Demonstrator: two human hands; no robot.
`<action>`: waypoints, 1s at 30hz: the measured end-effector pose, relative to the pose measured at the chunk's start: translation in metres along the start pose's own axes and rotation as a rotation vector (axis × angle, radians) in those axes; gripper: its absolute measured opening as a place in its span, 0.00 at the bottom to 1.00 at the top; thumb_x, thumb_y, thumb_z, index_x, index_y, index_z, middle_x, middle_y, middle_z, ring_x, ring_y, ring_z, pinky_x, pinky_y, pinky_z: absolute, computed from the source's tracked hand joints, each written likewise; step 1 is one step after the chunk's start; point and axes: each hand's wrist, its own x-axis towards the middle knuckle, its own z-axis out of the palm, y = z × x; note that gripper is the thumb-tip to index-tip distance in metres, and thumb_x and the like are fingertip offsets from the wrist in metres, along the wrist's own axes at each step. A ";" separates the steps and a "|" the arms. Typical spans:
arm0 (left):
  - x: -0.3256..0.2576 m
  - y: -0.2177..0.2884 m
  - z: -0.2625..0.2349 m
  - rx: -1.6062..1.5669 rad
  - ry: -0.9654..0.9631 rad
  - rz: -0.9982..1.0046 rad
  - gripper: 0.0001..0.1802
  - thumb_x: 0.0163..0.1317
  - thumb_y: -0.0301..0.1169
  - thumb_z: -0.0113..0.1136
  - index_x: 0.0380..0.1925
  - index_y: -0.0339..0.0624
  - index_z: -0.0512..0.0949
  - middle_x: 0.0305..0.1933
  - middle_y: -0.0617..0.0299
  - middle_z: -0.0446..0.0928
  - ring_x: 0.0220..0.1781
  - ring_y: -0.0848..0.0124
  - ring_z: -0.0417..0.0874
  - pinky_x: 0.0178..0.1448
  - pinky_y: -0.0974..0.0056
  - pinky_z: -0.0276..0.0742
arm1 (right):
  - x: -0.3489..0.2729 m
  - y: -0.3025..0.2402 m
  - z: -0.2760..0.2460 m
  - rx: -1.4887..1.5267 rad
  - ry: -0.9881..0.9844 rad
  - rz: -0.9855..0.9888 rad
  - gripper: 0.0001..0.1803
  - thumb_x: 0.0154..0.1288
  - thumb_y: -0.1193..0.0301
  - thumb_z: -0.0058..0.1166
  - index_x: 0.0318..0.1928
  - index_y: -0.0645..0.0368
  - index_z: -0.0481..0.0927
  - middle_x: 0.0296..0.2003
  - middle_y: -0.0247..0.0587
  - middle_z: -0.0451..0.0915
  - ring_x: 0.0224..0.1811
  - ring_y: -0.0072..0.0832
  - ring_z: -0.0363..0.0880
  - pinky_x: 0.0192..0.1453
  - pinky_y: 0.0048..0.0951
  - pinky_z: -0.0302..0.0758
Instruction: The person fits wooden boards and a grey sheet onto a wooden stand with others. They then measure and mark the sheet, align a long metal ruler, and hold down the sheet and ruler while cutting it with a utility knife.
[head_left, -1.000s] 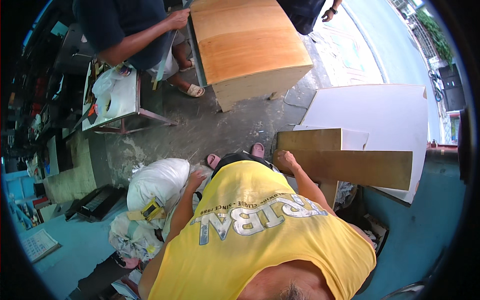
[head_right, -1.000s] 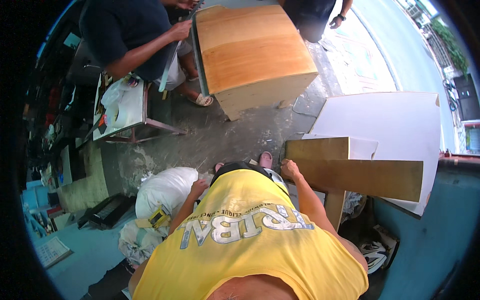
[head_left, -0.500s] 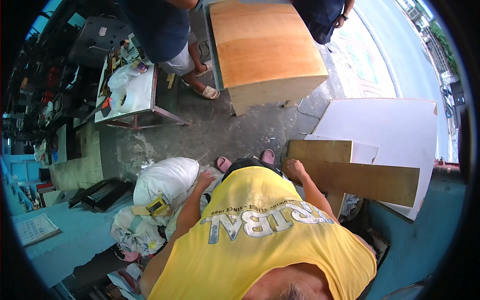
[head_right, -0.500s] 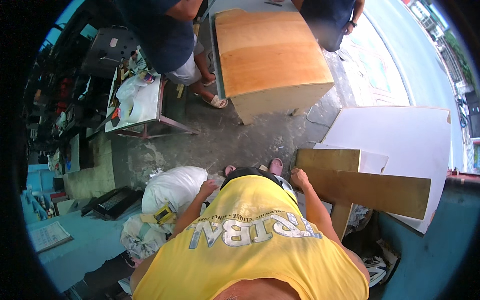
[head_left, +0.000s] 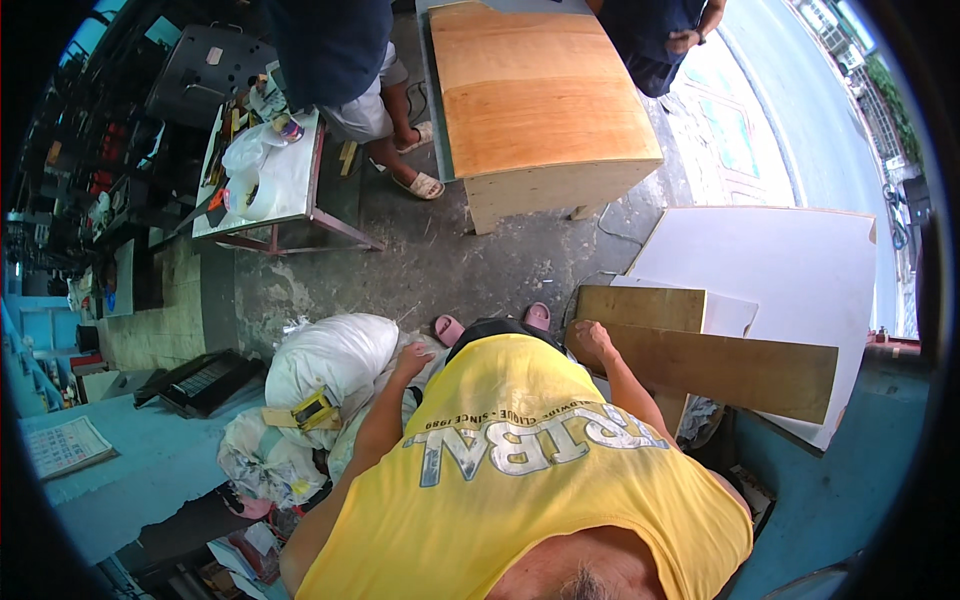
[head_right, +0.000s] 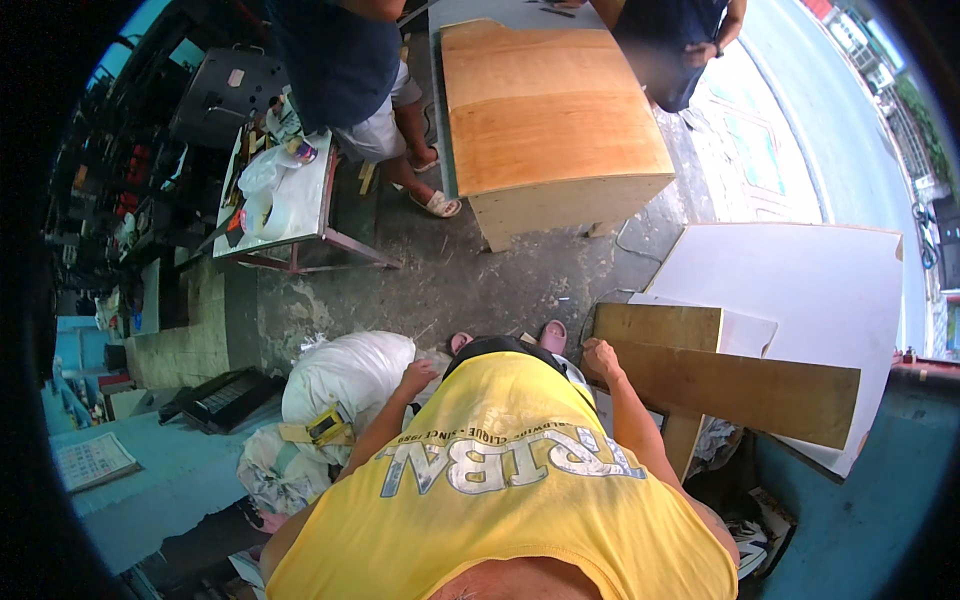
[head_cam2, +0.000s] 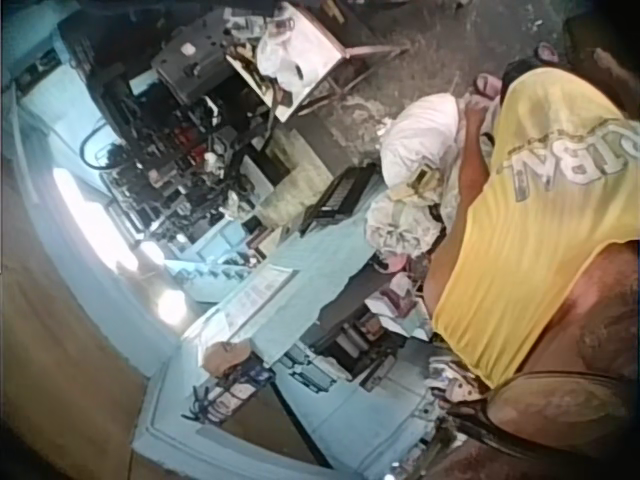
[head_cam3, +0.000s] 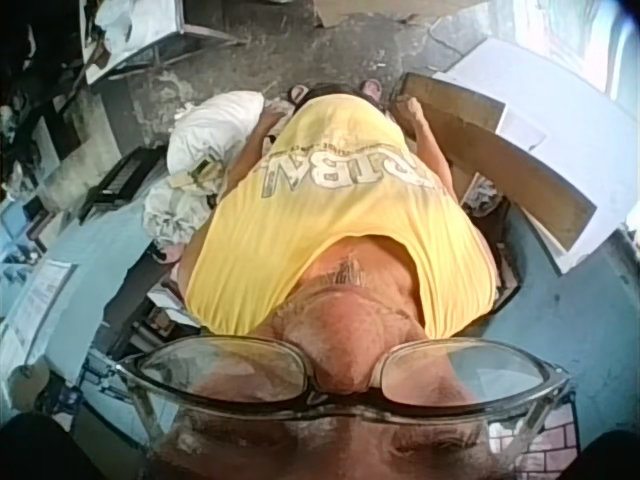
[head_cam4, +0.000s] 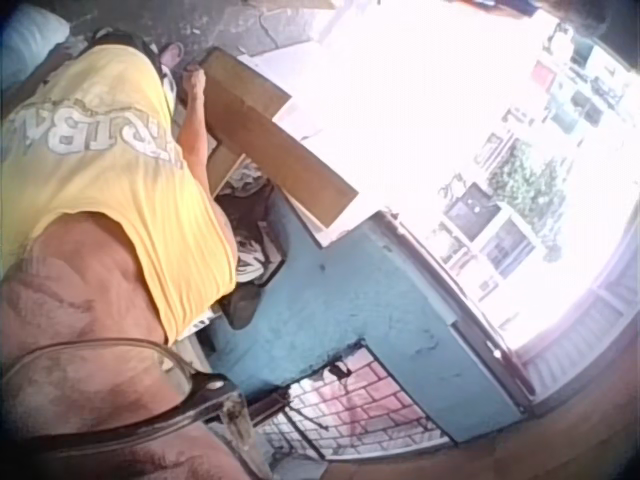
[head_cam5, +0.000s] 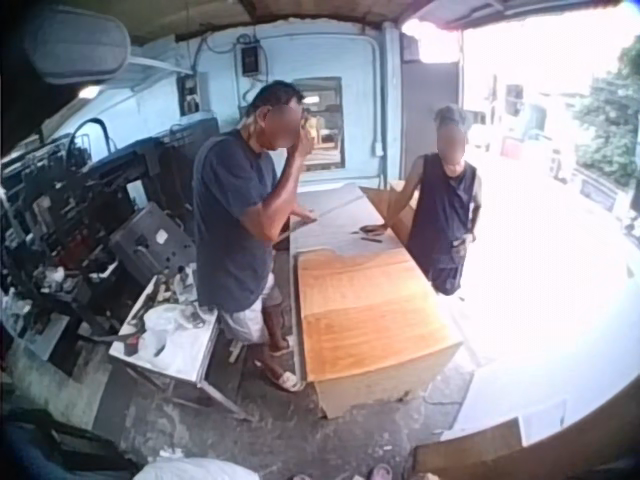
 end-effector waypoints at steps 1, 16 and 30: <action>0.000 0.000 0.000 -0.011 -0.003 -0.001 0.26 0.45 0.33 0.65 0.44 0.31 0.72 0.39 0.50 0.78 0.41 0.66 0.79 0.44 0.67 0.74 | 0.000 0.001 0.000 -0.033 0.013 0.007 0.14 0.51 0.70 0.46 0.39 0.54 0.80 0.39 0.48 0.78 0.44 0.43 0.76 0.50 0.34 0.72; -0.011 -0.068 -0.039 -0.124 0.162 0.084 0.23 0.44 0.40 0.64 0.37 0.36 0.75 0.38 0.52 0.78 0.40 0.59 0.79 0.45 0.60 0.73 | 0.052 -0.024 0.013 -0.656 -0.223 -0.199 0.13 0.53 0.66 0.43 0.36 0.55 0.79 0.37 0.48 0.78 0.39 0.46 0.77 0.43 0.41 0.74; -0.049 -0.141 -0.111 -0.229 0.447 -0.118 0.21 0.51 0.38 0.60 0.43 0.36 0.74 0.28 0.55 0.77 0.24 0.70 0.76 0.30 0.66 0.73 | 0.121 -0.170 0.039 -0.184 -0.218 -0.308 0.18 0.52 0.74 0.41 0.43 0.51 0.78 0.39 0.50 0.78 0.42 0.42 0.77 0.48 0.37 0.73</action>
